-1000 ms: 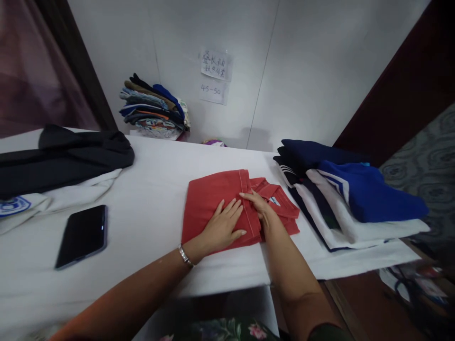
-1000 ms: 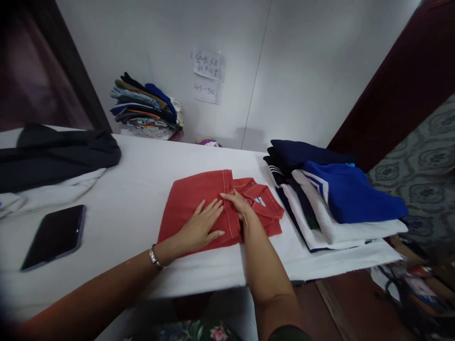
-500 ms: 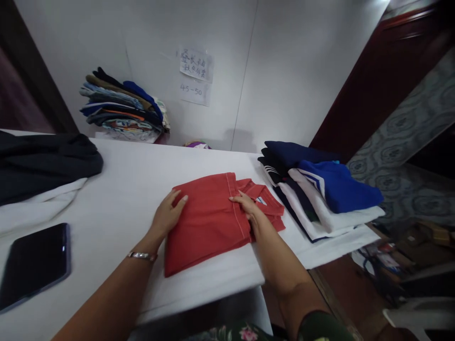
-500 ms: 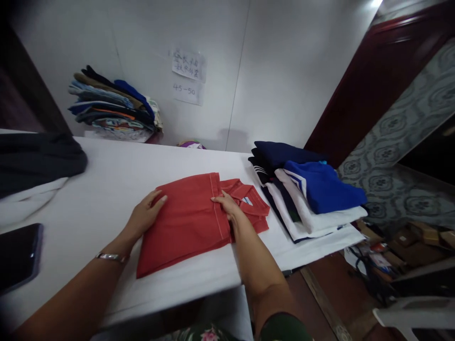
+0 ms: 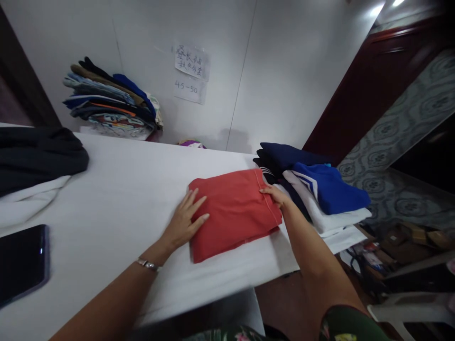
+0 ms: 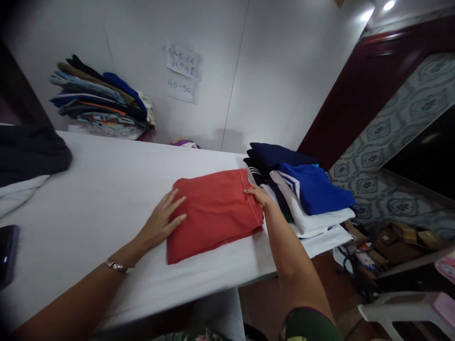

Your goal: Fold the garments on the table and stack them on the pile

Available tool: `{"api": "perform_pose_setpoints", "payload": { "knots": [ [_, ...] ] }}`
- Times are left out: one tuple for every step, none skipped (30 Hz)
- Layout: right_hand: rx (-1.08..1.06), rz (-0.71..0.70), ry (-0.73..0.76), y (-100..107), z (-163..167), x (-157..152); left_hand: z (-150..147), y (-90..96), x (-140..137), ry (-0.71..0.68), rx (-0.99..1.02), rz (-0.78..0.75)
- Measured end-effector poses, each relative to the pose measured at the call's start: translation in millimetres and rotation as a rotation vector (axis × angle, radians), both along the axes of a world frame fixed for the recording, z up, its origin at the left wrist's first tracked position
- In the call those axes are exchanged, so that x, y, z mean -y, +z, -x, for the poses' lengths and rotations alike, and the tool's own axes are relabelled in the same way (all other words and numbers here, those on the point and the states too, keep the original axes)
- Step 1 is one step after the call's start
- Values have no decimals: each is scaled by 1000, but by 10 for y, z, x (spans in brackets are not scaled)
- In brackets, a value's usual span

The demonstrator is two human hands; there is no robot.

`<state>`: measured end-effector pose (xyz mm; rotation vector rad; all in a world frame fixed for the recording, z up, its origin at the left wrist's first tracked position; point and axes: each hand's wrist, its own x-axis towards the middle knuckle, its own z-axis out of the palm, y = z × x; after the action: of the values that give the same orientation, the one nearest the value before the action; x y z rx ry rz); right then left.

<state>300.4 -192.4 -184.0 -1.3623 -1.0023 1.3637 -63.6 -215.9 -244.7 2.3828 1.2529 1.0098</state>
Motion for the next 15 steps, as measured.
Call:
{"api": "perform_pose_setpoints", "payload": {
  "knots": [
    [28,51,-35,-79,-26,-9,-37,6,25,-41,-61,13],
    [54,98,-74,-159,-38,-17,-68,14,48,-72,-120,34],
    [73,133,-107,-231,-42,-23,-93,23,67,-92,-170,56],
    [84,149,-131,-288,-44,-29,-108,30,81,-102,-206,74],
    [87,143,-141,-326,-47,-36,-114,34,90,-102,-225,83],
    [88,119,-141,-344,-55,-45,-113,36,96,-94,-225,84],
    [92,84,-140,-346,-69,-55,-107,37,97,-84,-214,76],
    [107,45,-145,-337,-88,-66,-99,36,97,-74,-198,65],
    [140,5,-158,-324,-110,-79,-93,35,96,-66,-186,57],
    [206,-31,-175,-315,-131,-93,-91,35,96,-63,-182,55],
    [296,-59,-192,-314,-149,-106,-95,36,96,-66,-188,61],
    [396,-78,-204,-323,-161,-119,-104,37,97,-75,-204,76],
    [492,-88,-206,-341,-164,-131,-118,38,98,-86,-224,96],
    [574,-93,-201,-364,-158,-140,-135,39,101,-93,-242,115],
    [634,-95,-191,-387,-142,-148,-152,40,103,-95,-255,129]
  ]
}}
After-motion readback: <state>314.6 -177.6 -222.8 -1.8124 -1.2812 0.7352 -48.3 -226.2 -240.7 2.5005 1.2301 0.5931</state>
